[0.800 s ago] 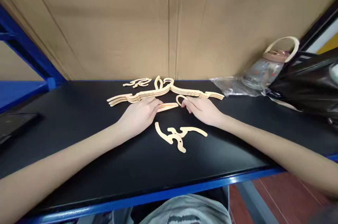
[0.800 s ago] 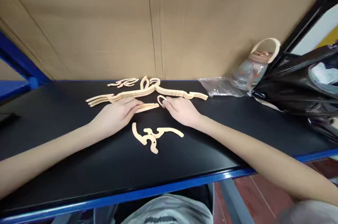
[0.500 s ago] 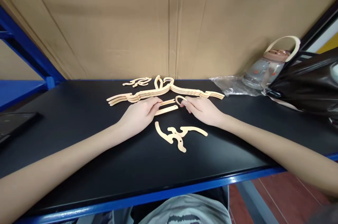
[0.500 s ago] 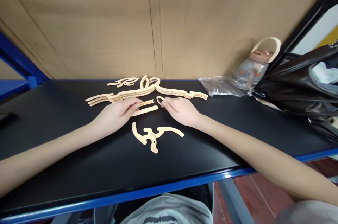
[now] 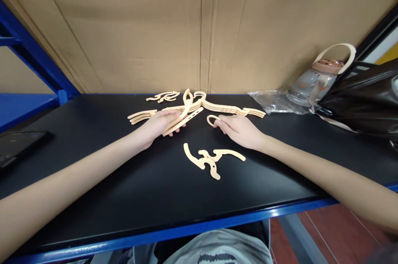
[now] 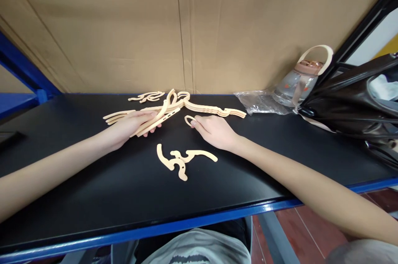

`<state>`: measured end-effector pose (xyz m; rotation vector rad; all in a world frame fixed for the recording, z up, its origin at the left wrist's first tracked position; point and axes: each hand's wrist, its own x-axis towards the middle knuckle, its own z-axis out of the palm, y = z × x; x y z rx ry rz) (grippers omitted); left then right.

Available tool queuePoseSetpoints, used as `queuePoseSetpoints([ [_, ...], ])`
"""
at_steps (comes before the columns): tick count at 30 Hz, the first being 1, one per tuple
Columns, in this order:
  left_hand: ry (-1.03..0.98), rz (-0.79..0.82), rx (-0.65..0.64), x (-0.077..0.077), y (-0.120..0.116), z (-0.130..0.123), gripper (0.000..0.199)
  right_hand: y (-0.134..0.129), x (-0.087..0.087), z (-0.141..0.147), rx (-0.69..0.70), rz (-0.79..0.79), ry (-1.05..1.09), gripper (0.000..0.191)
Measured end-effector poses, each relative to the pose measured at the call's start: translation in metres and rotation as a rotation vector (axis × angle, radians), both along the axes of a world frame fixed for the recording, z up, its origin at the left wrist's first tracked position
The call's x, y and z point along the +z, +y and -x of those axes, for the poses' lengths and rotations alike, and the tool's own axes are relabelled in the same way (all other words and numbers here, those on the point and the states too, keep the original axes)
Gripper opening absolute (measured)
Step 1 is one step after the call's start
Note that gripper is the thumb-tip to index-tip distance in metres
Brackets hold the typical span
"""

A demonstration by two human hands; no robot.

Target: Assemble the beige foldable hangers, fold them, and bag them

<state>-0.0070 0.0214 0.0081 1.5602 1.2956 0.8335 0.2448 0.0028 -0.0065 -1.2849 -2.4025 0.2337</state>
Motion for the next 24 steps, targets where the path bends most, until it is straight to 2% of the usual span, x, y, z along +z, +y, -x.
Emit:
queuePoseSetpoints([
  [10, -0.102, 0.121, -0.048, 0.0040, 0.0026, 0.0047, 0.023, -0.0009, 0.0015, 0.0001, 0.009, -0.012, -0.017, 0.041],
  [17, -0.096, 0.119, -0.082, 0.0055, 0.0024, 0.0063, 0.035, -0.0008, 0.0013, 0.0003, 0.021, -0.025, -0.024, 0.041],
  [24, -0.066, 0.113, -0.126, 0.0042, 0.0024, 0.0074, 0.032, -0.0007, 0.0008, -0.0003, 0.025, -0.040, -0.035, 0.040],
])
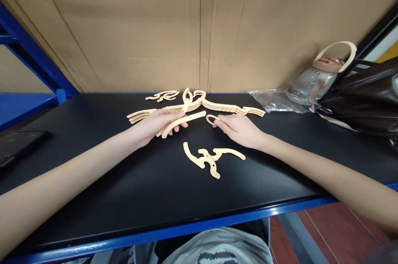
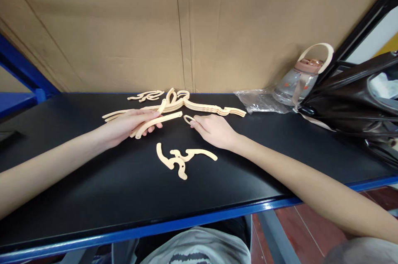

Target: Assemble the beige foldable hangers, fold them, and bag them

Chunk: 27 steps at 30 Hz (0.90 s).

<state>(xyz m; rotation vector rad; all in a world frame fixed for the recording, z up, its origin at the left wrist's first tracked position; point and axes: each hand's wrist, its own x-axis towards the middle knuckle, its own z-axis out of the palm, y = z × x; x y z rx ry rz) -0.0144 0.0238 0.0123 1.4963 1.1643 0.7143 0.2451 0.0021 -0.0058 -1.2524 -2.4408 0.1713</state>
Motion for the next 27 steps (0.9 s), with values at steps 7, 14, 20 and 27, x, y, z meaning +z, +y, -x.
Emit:
queuePoseSetpoints([
  [7, 0.020, -0.009, 0.008, 0.001, -0.001, -0.002, 0.038, 0.000, 0.000, 0.001, 0.001, -0.014, -0.012, 0.040],
  [14, 0.078, -0.025, 0.003, 0.001, -0.001, -0.003, 0.040, 0.000, 0.002, 0.001, 0.005, 0.002, -0.038, 0.038],
  [20, 0.312, -0.311, -0.102, -0.004, -0.003, -0.005, 0.037, -0.001, 0.001, 0.001, -0.072, 0.031, 0.030, 0.031],
  [27, 0.870, -1.048, -0.196, -0.010, -0.013, -0.009, 0.033, -0.001, 0.002, 0.001, -0.089, 0.057, 0.254, 0.021],
])
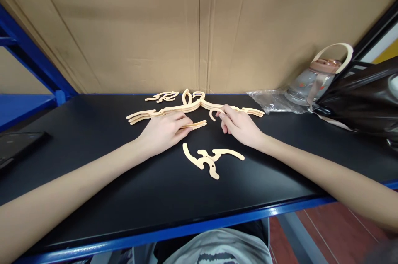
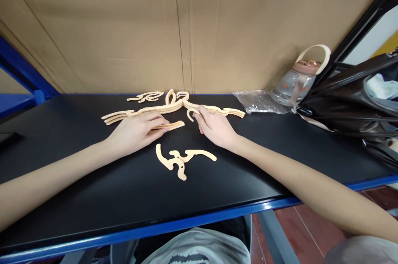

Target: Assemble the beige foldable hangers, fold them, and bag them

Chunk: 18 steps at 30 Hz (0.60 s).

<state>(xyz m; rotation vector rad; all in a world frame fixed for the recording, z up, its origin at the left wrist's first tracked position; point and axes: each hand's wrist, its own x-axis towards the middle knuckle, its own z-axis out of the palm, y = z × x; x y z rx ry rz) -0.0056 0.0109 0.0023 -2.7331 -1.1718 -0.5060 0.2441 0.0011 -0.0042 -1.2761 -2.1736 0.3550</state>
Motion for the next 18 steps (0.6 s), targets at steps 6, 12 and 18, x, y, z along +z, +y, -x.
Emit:
queuePoseSetpoints([
  [6, 0.042, -0.147, -0.058, 0.000, -0.001, -0.003, 0.035, 0.001, -0.001, 0.002, 0.019, -0.051, -0.078, 0.030],
  [12, 0.067, -0.194, -0.136, 0.000, -0.004, -0.007, 0.035, 0.002, -0.001, 0.002, 0.005, -0.056, -0.121, 0.029],
  [18, 0.060, -0.121, -0.068, -0.001, -0.015, -0.009, 0.035, 0.003, -0.003, 0.002, -0.018, -0.042, -0.090, 0.015],
])
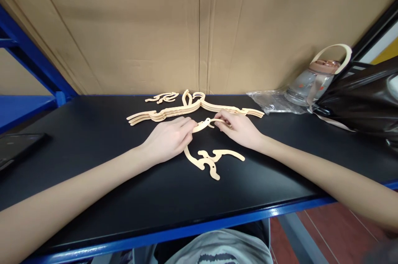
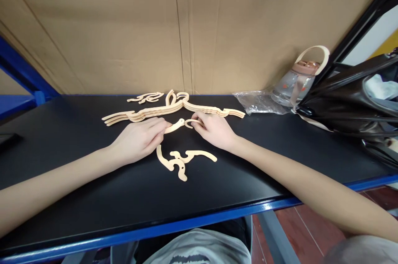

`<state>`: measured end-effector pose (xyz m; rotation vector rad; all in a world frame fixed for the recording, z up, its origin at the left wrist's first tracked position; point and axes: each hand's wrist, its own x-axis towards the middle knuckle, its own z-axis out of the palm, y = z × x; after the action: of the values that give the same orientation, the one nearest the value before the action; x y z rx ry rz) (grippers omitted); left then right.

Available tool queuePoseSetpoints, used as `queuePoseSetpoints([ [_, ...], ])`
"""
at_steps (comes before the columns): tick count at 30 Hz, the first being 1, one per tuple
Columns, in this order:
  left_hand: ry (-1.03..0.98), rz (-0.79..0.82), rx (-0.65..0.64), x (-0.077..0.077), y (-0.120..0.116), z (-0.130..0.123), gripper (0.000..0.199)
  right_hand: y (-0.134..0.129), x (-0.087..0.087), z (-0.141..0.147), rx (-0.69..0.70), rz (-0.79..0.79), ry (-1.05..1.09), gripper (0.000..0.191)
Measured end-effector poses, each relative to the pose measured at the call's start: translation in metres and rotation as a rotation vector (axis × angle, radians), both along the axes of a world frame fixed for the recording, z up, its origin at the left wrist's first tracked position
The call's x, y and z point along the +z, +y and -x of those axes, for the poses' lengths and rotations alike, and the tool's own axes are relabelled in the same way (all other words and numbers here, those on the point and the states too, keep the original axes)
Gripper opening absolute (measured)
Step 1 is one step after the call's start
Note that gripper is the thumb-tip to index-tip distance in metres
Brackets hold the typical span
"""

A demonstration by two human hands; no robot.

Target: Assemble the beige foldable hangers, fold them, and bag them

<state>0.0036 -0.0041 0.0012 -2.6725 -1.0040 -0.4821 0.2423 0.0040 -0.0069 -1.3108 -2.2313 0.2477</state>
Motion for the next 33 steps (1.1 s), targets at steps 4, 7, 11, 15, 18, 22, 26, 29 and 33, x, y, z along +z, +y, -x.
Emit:
queuePoseSetpoints([
  [4, -0.012, 0.113, 0.043, -0.0018, -0.0015, -0.0005, 0.039, 0.0013, 0.0002, -0.0002, 0.031, -0.082, 0.011, 0.026],
  [7, 0.019, 0.111, -0.010, -0.0028, 0.0006, 0.0005, 0.041, 0.0023, 0.0001, -0.0006, 0.021, -0.084, 0.028, 0.034],
  [11, 0.081, 0.087, -0.115, -0.0034, 0.0019, 0.0024, 0.033, 0.0042, -0.0022, -0.0012, 0.022, 0.043, 0.097, 0.039],
  [15, 0.098, 0.067, -0.103, -0.0033, 0.0009, 0.0021, 0.029, 0.0065, -0.0055, -0.0021, 0.021, 0.168, 0.098, 0.032],
  [18, 0.083, 0.095, -0.101, -0.0024, 0.0006, 0.0009, 0.026, 0.0067, -0.0066, -0.0026, 0.035, 0.176, 0.140, 0.027],
  [22, 0.051, 0.058, -0.163, -0.0015, 0.0017, 0.0007, 0.022, 0.0045, -0.0048, -0.0028, 0.079, 0.180, 0.127, 0.033],
  [26, 0.035, 0.012, -0.195, -0.0022, 0.0031, 0.0012, 0.020, 0.0020, -0.0020, -0.0033, 0.149, 0.137, 0.050, 0.035],
  [29, 0.038, 0.023, -0.175, -0.0028, 0.0038, 0.0012, 0.020, 0.0002, 0.0000, -0.0036, 0.202, 0.100, -0.037, 0.037],
  [33, 0.023, 0.077, -0.131, -0.0024, 0.0040, 0.0011, 0.022, -0.0019, 0.0023, -0.0035, 0.249, 0.060, -0.138, 0.035],
])
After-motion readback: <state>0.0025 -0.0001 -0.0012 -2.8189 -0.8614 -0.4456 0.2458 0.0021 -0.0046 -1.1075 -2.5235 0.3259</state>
